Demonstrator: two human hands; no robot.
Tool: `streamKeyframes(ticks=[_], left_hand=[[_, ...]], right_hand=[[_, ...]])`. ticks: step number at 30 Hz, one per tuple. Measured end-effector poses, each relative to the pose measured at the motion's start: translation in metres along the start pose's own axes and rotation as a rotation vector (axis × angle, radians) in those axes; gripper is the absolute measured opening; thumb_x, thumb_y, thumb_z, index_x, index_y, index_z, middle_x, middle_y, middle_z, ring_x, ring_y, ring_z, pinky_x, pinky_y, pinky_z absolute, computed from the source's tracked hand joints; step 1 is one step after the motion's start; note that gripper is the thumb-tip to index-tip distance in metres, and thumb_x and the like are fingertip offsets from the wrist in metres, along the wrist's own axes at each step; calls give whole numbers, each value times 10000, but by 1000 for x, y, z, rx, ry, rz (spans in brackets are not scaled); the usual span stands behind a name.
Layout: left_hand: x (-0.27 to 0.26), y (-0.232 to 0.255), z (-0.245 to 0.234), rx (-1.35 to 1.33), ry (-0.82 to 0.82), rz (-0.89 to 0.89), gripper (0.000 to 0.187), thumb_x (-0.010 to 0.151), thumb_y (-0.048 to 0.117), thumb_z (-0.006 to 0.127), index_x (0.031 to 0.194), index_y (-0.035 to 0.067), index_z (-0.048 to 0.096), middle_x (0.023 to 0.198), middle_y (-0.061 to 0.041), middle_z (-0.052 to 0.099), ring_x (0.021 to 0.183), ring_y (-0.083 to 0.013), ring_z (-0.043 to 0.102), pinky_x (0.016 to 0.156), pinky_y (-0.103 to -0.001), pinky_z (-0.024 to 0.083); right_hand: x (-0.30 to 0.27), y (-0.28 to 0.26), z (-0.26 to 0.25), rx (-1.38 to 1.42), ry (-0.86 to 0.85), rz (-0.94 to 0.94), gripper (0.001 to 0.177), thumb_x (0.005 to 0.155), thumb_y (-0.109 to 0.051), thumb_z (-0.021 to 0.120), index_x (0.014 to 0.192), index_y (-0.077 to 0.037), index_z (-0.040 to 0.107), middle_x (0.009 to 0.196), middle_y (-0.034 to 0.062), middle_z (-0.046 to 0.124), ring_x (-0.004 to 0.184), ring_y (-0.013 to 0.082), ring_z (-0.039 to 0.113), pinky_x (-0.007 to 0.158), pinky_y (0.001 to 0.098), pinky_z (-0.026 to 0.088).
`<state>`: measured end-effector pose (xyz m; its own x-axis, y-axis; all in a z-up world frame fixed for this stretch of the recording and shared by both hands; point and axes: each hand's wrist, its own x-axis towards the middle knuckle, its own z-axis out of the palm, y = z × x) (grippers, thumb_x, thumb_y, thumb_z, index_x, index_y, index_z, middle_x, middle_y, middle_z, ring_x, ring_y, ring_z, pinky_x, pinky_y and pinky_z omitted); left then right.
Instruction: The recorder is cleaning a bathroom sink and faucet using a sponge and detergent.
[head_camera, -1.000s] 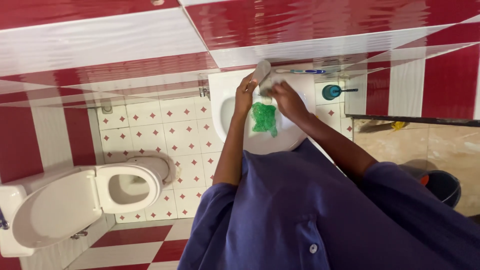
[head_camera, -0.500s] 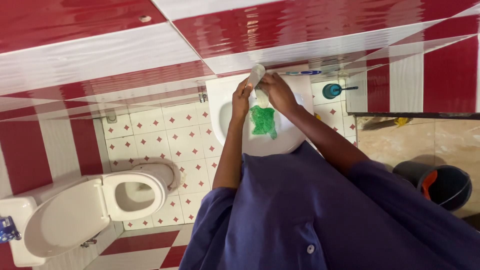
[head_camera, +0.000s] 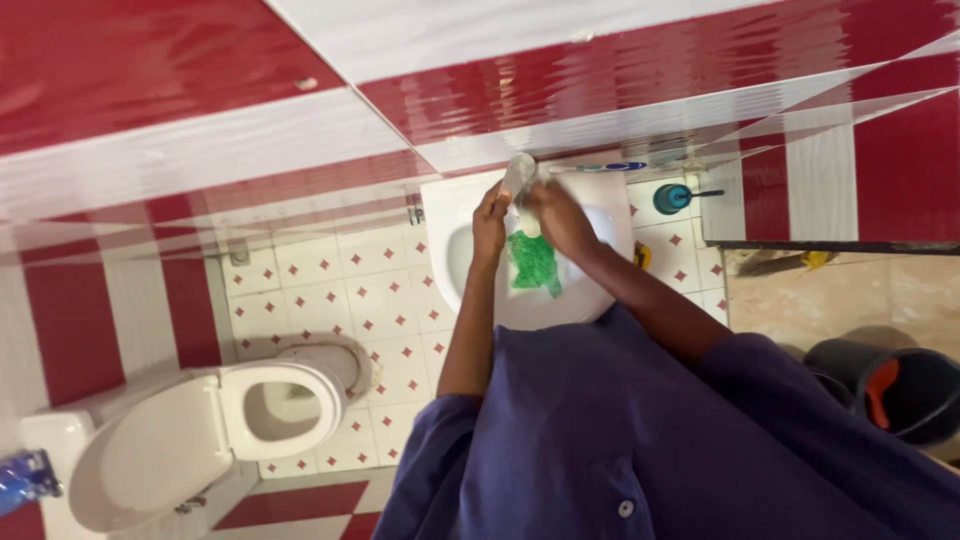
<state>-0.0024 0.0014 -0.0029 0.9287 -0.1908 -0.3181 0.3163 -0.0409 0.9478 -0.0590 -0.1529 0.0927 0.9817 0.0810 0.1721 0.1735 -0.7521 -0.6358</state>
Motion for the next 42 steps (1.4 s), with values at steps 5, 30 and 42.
streamKeyframes(ticks=[5, 30, 42], left_hand=[[3, 2, -1, 4, 13, 135, 460, 1027, 316, 611, 1387, 31, 644, 1252, -128, 723, 1146, -209, 644, 1025, -333, 477], [-32, 80, 15, 462, 45, 279, 450, 1121, 301, 399, 1532, 143, 493, 1465, -128, 598, 1314, -292, 603, 1092, -381, 472], [-25, 73, 11, 463, 21, 246, 462, 1116, 336, 404, 1522, 137, 501, 1454, -133, 603, 1276, -294, 634, 1073, -380, 490]], right_hand=[[-19, 2, -2, -41, -47, -16, 351, 849, 48, 590, 1143, -47, 755, 1030, 96, 627, 974, 302, 568, 899, 400, 493], [-15, 78, 22, 210, 167, 293, 295, 840, 58, 652, 1109, -21, 746, 1009, 120, 662, 932, 267, 653, 833, 373, 528], [17, 120, 57, 1472, 181, 952, 326, 903, -81, 641, 1228, -50, 654, 1035, 69, 716, 854, 164, 706, 787, 335, 581]])
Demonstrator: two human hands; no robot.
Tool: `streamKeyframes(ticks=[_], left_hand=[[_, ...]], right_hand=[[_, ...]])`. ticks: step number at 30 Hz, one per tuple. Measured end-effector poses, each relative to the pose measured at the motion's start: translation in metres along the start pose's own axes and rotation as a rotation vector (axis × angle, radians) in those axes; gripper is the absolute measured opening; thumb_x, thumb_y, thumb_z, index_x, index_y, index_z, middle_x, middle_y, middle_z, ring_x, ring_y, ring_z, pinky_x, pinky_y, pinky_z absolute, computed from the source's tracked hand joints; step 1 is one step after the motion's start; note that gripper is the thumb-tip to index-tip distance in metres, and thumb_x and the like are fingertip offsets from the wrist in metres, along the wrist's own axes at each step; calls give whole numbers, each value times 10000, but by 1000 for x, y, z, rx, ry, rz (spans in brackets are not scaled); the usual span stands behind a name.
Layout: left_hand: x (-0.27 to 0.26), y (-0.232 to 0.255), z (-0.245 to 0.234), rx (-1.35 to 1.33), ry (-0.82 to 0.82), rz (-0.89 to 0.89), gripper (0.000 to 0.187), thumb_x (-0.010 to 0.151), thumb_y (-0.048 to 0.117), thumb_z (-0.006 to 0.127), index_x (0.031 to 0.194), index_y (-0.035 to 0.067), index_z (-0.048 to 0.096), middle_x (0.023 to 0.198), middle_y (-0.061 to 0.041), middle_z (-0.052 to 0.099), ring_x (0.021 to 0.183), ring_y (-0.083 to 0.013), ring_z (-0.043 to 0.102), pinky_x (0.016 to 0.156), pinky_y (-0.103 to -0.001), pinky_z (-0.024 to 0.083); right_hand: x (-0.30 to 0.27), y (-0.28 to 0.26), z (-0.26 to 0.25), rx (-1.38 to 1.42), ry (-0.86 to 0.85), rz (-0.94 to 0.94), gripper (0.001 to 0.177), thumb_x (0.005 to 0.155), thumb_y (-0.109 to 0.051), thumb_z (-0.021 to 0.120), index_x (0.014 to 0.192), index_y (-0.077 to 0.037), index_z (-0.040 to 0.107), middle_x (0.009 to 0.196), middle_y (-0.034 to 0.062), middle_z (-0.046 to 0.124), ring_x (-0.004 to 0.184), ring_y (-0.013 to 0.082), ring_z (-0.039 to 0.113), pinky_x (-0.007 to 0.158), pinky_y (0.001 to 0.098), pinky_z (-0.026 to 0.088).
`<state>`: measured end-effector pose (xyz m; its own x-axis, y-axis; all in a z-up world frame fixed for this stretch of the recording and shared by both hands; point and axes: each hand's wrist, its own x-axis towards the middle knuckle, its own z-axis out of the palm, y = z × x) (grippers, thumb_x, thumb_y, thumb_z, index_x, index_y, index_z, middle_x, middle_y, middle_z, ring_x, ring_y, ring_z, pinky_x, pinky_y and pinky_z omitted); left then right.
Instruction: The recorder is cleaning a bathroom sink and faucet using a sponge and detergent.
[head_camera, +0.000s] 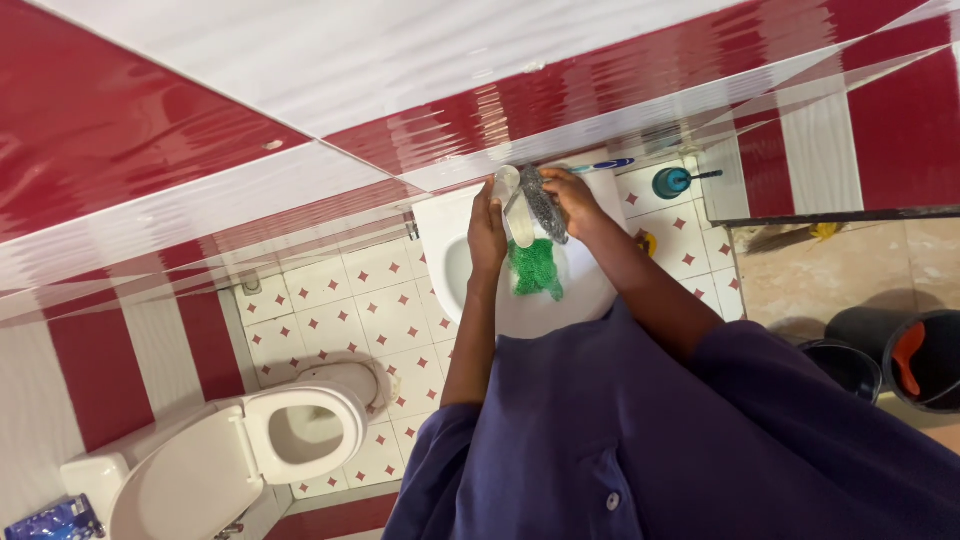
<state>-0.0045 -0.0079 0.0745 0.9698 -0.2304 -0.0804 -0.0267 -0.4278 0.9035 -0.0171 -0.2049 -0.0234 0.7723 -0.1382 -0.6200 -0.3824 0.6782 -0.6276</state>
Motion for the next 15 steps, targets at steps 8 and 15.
streamKeyframes(ticks=[8, 15], left_hand=[[1, 12, -4, 24, -11, -19, 455, 1101, 307, 411, 1507, 127, 512, 1453, -140, 599, 1271, -306, 625, 1070, -390, 484], [7, 7, 7, 301, 64, 222, 456, 1037, 111, 430, 1476, 71, 543, 1478, -180, 573, 1308, -355, 582, 1085, -424, 477]], right_hand=[[-1, 14, 20, -536, 135, -363, 235, 917, -191, 749, 1073, -22, 702, 936, 47, 714, 831, 129, 653, 759, 309, 520], [-29, -14, 63, -827, 253, -325, 195, 920, -170, 716, 928, 24, 694, 753, 121, 674, 674, 233, 667, 643, 389, 509]])
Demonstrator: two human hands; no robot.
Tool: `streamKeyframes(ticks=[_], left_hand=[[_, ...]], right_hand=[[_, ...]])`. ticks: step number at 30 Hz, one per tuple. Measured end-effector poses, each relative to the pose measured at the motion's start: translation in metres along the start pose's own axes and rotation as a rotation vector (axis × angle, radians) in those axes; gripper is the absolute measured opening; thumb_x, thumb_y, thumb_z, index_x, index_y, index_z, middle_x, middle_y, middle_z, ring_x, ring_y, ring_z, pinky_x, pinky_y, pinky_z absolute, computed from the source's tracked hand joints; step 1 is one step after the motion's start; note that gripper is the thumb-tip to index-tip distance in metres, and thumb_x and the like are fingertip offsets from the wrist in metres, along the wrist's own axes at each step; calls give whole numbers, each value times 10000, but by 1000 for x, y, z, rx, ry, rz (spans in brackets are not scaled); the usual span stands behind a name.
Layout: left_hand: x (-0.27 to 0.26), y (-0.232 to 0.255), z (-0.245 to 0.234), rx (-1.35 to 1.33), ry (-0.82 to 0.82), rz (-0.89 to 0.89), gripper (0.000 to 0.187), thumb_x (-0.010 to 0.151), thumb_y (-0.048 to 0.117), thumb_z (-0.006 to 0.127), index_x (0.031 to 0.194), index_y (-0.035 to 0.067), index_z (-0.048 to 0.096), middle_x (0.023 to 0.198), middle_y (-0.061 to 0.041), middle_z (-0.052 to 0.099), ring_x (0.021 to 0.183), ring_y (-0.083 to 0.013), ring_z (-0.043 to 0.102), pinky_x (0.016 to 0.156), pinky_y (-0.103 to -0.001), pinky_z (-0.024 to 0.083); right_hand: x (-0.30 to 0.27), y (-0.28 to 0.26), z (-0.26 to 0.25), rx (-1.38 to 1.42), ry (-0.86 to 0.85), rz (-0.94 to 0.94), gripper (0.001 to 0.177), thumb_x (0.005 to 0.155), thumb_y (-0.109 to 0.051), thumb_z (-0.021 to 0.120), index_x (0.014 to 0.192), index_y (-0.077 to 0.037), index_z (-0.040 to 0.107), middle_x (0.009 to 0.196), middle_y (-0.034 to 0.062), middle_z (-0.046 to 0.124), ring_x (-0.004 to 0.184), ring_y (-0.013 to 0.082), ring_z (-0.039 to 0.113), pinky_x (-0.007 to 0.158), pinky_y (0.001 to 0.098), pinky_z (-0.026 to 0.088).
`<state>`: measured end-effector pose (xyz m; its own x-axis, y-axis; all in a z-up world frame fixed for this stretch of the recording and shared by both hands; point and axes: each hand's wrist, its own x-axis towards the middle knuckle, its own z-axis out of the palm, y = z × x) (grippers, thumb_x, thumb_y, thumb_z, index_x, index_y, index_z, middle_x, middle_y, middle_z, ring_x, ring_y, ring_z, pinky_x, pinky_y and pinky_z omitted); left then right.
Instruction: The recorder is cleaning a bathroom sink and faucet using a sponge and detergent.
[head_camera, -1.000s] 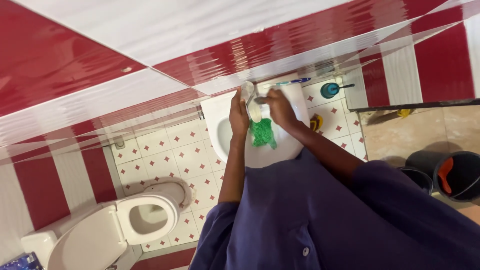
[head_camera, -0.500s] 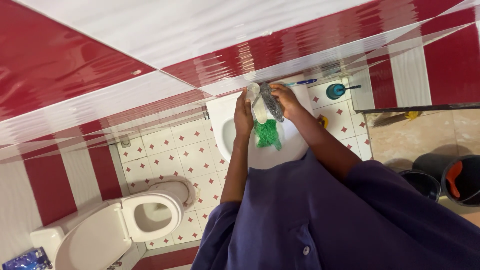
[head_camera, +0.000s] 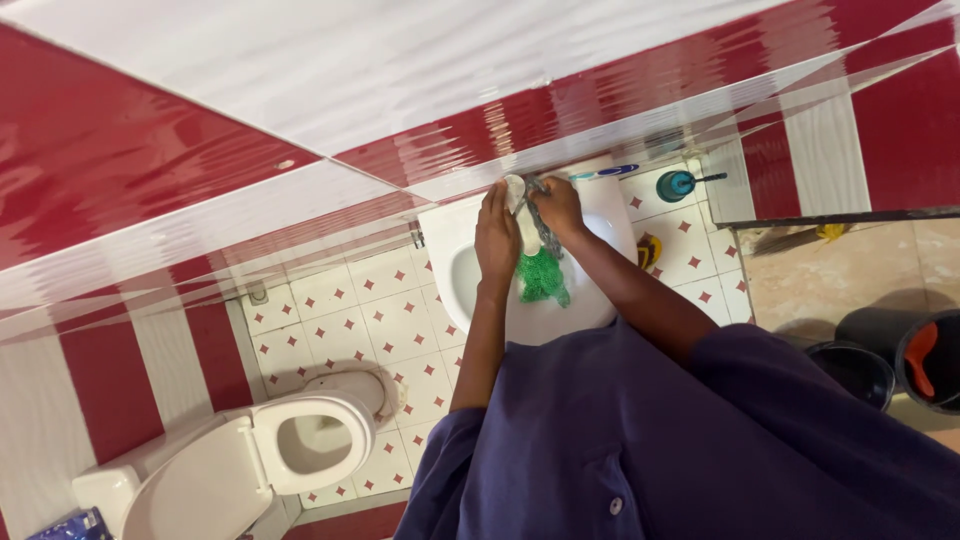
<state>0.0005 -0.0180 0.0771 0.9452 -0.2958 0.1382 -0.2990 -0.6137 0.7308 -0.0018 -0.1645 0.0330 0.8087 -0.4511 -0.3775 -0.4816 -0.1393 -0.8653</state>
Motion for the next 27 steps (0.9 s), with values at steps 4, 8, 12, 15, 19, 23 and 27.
streamKeyframes(ticks=[4, 8, 12, 15, 19, 23, 27], left_hand=[[3, 11, -11, 8, -9, 28, 427, 1056, 125, 466, 1472, 72, 548, 1478, -170, 569, 1321, -347, 576, 1096, -433, 470], [9, 11, -11, -9, -44, 3, 410, 1079, 165, 463, 1471, 84, 550, 1473, -154, 578, 1308, -338, 579, 1096, -421, 473], [6, 5, -8, -10, -25, 10, 399, 1117, 198, 431, 1489, 102, 541, 1477, -159, 569, 1328, -344, 571, 1127, -414, 466], [6, 7, -10, -13, -40, -1, 414, 1107, 206, 422, 1494, 113, 532, 1478, -158, 560, 1327, -348, 566, 1112, -412, 466], [7, 7, -8, -29, -48, -34, 423, 1102, 208, 416, 1501, 126, 531, 1477, -148, 560, 1323, -341, 567, 1109, -411, 468], [4, 12, -13, -24, -53, -31, 415, 1114, 218, 409, 1499, 122, 530, 1479, -146, 559, 1330, -339, 560, 1119, -413, 464], [5, 6, -6, -20, -44, -40, 416, 1101, 224, 424, 1488, 126, 542, 1476, -145, 566, 1315, -330, 573, 1111, -412, 468]], right_hand=[[-2, 5, 1, 42, -32, 107, 202, 944, -183, 676, 931, 17, 692, 755, 153, 684, 661, 259, 686, 637, 419, 525], [7, 43, 10, -175, 94, -216, 186, 877, -178, 738, 887, 7, 730, 733, 167, 709, 651, 258, 687, 611, 415, 520], [3, 10, 7, -70, 67, -56, 190, 867, -177, 707, 834, 9, 719, 718, 188, 705, 640, 312, 696, 593, 446, 520], [-7, -5, 4, 77, 1, 97, 205, 871, -180, 655, 842, 19, 693, 697, 202, 696, 588, 328, 698, 571, 456, 530], [11, 32, 14, -77, 79, -90, 232, 821, -210, 702, 795, 21, 704, 663, 202, 693, 568, 318, 688, 559, 455, 524], [26, 29, 18, -187, 103, -36, 276, 848, -265, 673, 794, 0, 726, 719, 210, 701, 677, 353, 722, 665, 460, 555], [13, 18, 15, -281, 141, -98, 281, 850, -299, 691, 838, -22, 734, 825, 240, 706, 819, 418, 709, 744, 498, 541]])
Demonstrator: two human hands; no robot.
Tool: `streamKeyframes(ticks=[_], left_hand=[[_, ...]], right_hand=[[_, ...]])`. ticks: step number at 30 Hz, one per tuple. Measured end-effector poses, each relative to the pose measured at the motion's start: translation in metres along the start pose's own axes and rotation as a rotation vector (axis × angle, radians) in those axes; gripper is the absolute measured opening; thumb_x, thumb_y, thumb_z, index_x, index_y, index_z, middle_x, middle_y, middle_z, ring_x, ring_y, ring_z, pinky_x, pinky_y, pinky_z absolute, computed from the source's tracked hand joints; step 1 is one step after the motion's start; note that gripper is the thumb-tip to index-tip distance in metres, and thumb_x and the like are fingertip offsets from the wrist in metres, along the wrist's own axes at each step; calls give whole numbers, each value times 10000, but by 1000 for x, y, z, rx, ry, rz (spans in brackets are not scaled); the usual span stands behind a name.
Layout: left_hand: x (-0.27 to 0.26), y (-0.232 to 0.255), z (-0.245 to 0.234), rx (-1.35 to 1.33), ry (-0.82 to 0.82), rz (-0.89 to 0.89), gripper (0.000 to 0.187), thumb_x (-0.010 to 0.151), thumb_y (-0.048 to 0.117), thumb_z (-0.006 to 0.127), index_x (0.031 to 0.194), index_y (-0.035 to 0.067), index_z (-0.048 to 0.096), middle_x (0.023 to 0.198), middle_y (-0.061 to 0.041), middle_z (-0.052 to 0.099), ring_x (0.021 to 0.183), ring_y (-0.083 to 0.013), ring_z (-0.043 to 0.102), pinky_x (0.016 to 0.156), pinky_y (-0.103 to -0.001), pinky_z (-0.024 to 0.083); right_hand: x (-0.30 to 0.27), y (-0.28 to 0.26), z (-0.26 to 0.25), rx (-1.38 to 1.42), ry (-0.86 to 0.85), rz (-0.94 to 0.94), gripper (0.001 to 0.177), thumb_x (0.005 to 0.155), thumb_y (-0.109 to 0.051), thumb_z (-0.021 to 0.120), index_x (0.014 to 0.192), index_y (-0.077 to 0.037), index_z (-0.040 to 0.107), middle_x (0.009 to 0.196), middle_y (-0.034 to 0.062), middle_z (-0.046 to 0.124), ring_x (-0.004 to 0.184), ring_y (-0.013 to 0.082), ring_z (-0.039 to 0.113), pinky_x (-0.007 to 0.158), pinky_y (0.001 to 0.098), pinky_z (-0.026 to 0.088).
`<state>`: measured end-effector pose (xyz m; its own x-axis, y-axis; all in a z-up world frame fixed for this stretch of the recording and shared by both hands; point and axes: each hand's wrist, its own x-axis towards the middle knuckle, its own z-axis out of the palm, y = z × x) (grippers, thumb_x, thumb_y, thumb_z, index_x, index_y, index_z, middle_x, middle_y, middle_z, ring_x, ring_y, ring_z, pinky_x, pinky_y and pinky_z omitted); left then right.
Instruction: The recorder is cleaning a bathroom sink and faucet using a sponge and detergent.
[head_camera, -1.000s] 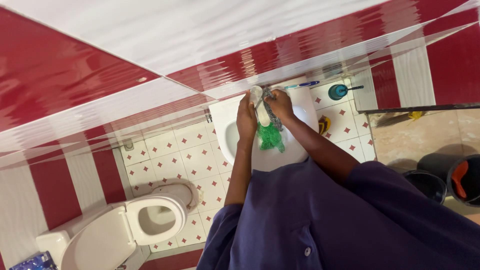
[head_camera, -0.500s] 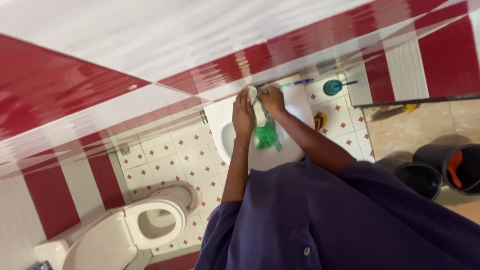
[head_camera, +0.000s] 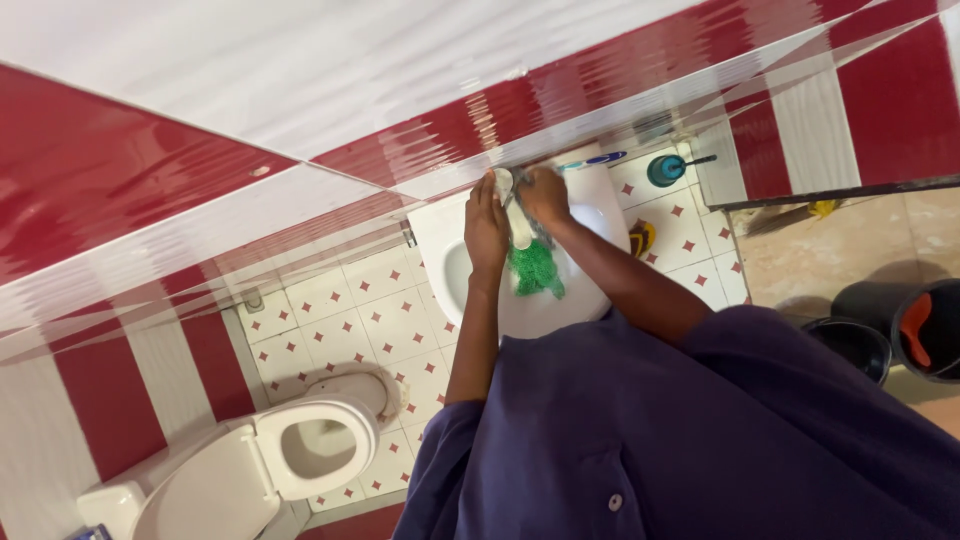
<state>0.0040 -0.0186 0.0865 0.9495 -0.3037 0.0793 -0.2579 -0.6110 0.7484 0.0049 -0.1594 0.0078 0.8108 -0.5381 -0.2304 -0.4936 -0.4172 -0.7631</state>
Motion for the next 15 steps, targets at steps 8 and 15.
streamKeyframes(ticks=[8, 15], left_hand=[[-1, 8, -9, 5, -6, -22, 428, 1093, 212, 437, 1501, 119, 531, 1454, -154, 573, 1316, -333, 564, 1108, -410, 466], [1, 2, -2, 4, -7, -4, 420, 1101, 209, 416, 1494, 117, 532, 1447, -145, 588, 1319, -329, 569, 1117, -407, 461]], right_hand=[[12, 11, 10, -13, -17, 17, 264, 822, -274, 689, 915, -33, 746, 923, 239, 727, 906, 419, 712, 817, 496, 548], [15, 14, 11, -39, -14, 41, 305, 810, -307, 717, 953, -40, 753, 953, 238, 728, 938, 426, 701, 835, 498, 542]])
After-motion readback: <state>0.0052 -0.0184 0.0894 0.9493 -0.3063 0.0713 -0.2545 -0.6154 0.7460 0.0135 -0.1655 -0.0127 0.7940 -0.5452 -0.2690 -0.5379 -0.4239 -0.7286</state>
